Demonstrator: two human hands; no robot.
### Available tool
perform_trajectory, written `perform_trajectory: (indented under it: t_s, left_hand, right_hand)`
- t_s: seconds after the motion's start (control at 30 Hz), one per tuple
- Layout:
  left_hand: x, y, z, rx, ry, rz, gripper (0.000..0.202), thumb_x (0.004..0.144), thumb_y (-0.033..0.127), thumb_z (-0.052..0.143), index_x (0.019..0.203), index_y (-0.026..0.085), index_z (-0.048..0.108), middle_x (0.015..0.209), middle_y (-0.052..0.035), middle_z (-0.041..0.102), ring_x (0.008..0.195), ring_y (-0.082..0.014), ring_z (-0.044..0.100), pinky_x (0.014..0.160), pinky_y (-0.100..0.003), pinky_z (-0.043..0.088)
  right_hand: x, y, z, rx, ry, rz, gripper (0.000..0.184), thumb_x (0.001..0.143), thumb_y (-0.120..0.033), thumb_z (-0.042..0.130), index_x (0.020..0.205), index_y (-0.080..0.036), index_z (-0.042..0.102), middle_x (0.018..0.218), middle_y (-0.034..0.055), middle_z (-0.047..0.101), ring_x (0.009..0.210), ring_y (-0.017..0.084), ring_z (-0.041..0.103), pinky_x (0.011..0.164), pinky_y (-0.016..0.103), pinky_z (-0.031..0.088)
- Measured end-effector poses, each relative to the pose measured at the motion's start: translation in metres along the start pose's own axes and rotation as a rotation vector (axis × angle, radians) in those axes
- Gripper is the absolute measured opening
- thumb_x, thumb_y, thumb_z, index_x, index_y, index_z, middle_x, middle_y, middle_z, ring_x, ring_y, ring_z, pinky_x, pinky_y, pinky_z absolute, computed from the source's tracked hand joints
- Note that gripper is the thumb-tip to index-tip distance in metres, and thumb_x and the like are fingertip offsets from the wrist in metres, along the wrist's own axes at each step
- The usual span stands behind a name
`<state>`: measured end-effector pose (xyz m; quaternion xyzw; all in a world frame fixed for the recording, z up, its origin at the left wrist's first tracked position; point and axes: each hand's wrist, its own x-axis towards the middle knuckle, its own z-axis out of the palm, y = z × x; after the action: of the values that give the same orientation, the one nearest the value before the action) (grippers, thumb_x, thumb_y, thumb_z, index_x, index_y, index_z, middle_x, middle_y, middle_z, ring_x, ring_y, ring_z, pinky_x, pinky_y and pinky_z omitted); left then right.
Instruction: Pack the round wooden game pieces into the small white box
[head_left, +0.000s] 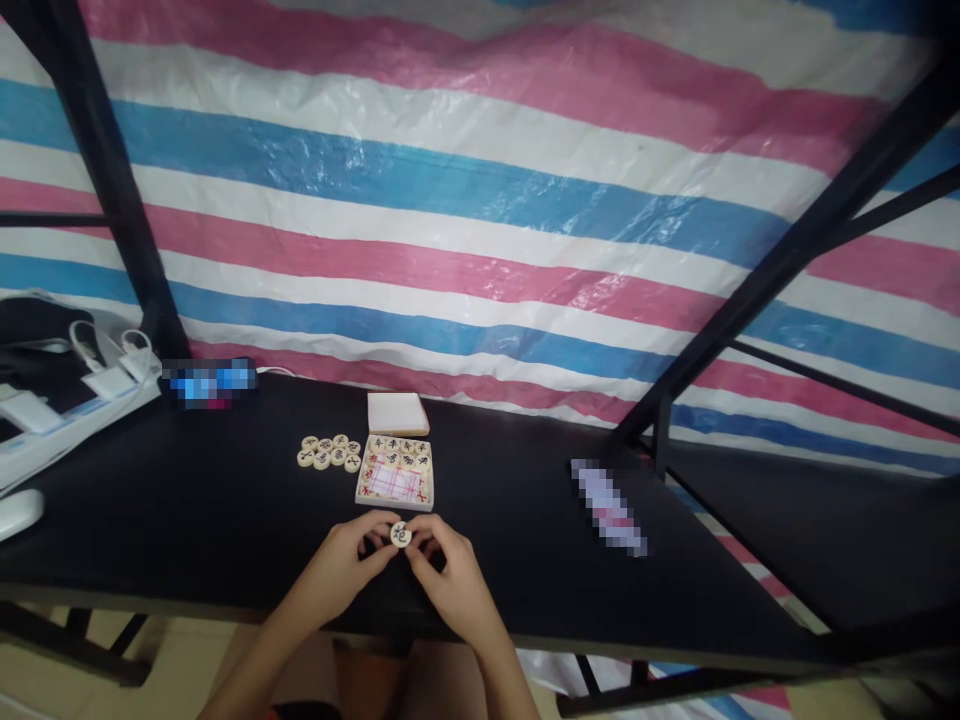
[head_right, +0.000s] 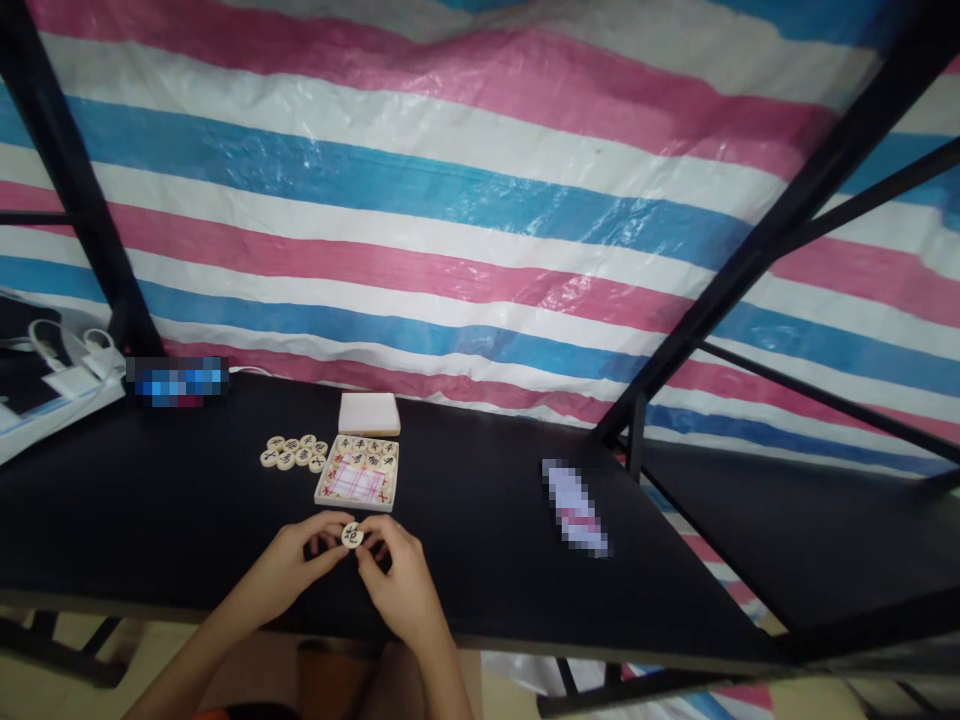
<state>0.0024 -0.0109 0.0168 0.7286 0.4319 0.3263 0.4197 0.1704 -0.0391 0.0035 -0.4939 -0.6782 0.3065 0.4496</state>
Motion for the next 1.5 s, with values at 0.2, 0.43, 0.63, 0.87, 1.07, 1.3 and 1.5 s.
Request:
perform_trajectory:
  t_s: [0.2, 0.43, 0.63, 0.87, 1.07, 1.3, 1.5]
  left_hand:
    - [-0.001, 0.004, -0.001, 0.044, 0.014, -0.001, 0.027, 0.077, 0.019, 0.054, 0.101, 0.021, 0.065, 0.086, -0.0007, 0.072, 0.073, -0.0158, 0.062, 0.064, -0.023, 0.045]
    - [-0.002, -0.001, 0.0, 0.054, 0.006, -0.003, 0.024, 0.082, 0.024, 0.053, 0.103, 0.021, 0.063, 0.089, -0.0014, 0.071, 0.075, -0.0158, 0.062, 0.066, -0.024, 0.044]
    - [-0.001, -0.005, 0.002, 0.052, -0.04, 0.099, 0.012, 0.078, 0.016, 0.056, 0.084, 0.02, 0.065, 0.087, -0.0003, 0.068, 0.074, -0.0137, 0.059, 0.064, -0.022, 0.043]
    - [-0.002, -0.01, 0.003, 0.065, -0.024, 0.159, 0.01, 0.077, 0.013, 0.056, 0.075, 0.02, 0.063, 0.097, -0.0019, 0.066, 0.086, -0.0152, 0.06, 0.066, -0.021, 0.043]
    - [-0.004, -0.01, 0.004, 0.053, 0.075, 0.05, 0.024, 0.081, 0.024, 0.054, 0.103, 0.022, 0.064, 0.079, 0.0002, 0.067, 0.062, -0.0129, 0.055, 0.058, -0.022, 0.044]
    - [0.026, -0.007, -0.021, 0.005, 0.169, 0.024, 0.027, 0.081, 0.032, 0.052, 0.099, 0.018, 0.067, 0.083, -0.0031, 0.07, 0.07, -0.0168, 0.06, 0.065, -0.026, 0.047]
    - [0.077, -0.014, -0.044, 0.513, 0.134, 0.071, 0.027, 0.085, 0.024, 0.049, 0.103, 0.018, 0.069, 0.091, -0.007, 0.071, 0.082, -0.0217, 0.062, 0.077, -0.03, 0.046]
  right_hand:
    - [-0.001, 0.0, 0.0, 0.013, -0.004, 0.008, 0.011, 0.082, -0.017, 0.054, 0.09, -0.021, 0.06, 0.083, 0.0005, 0.065, 0.073, 0.013, 0.061, 0.064, 0.022, 0.046]
    - [0.0, 0.009, 0.003, 0.0, 0.027, 0.012, 0.021, 0.076, -0.009, 0.054, 0.092, -0.021, 0.06, 0.082, -0.0002, 0.063, 0.071, 0.013, 0.059, 0.062, 0.022, 0.045]
    - [0.0, 0.005, 0.0, 0.006, 0.024, -0.092, 0.022, 0.074, -0.004, 0.052, 0.079, -0.021, 0.065, 0.085, 0.0019, 0.062, 0.078, 0.014, 0.059, 0.064, 0.022, 0.044]
    - [-0.001, 0.004, 0.0, 0.032, 0.0, -0.092, 0.019, 0.078, -0.007, 0.052, 0.076, -0.021, 0.066, 0.09, 0.0027, 0.065, 0.082, 0.014, 0.061, 0.067, 0.022, 0.045]
    - [-0.001, 0.004, 0.001, 0.047, 0.007, 0.059, 0.019, 0.081, -0.02, 0.058, 0.1, -0.021, 0.06, 0.084, 0.001, 0.069, 0.069, 0.014, 0.06, 0.063, 0.023, 0.045]
    - [-0.001, 0.004, 0.001, 0.006, 0.018, 0.074, 0.02, 0.086, -0.025, 0.053, 0.105, -0.021, 0.057, 0.079, -0.0001, 0.067, 0.072, 0.014, 0.06, 0.067, 0.023, 0.045]
    - [-0.001, 0.004, 0.001, -0.043, -0.002, 0.057, 0.017, 0.086, -0.023, 0.052, 0.101, -0.02, 0.059, 0.077, -0.0002, 0.065, 0.069, 0.013, 0.058, 0.065, 0.022, 0.044]
